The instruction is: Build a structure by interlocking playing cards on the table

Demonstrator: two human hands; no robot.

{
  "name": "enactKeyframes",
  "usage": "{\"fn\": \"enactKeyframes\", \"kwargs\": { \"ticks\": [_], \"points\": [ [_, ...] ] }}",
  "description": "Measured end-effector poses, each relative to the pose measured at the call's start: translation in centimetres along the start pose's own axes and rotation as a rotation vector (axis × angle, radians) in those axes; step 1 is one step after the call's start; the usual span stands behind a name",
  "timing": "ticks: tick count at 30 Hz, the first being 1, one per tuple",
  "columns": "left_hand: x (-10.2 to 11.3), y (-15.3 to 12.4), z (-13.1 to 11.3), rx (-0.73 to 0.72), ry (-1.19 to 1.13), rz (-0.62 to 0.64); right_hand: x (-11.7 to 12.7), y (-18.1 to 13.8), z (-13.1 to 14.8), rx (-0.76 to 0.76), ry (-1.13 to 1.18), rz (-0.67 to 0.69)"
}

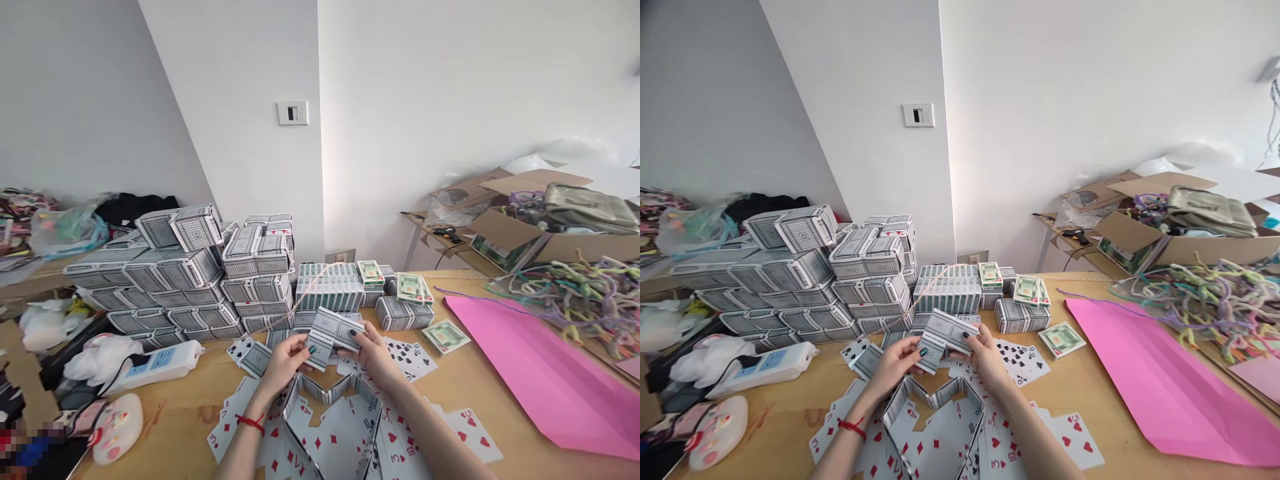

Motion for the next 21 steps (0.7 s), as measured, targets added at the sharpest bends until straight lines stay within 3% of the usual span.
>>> {"fn": "enactKeyframes", "kwargs": {
  "ticks": [11,17,21],
  "points": [
    [0.7,0.5,0.6,-0.097,0.101,-0.016,1.2,0.2,0.3,-0.063,-0.131,-0.025],
    [0.7,0.7,0.9,-0.085,0.163,-0.037,1.8,0.6,0.2,0.010,-0.339,-0.069],
    [0.8,0.7,1.1,-0.072,0.216,-0.058,1.6,0.7,0.0,0.045,-0.477,-0.029]
  ]
}}
Point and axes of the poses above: each hand's wrist, its own y-axis towards the middle knuckle, its own x-axis out of the back of the hand, z = x × y, the point moved 3 cm from there along y, towards the middle knuckle, and after that the axes turned 11 degrees about -y, right-handed, at the moved point
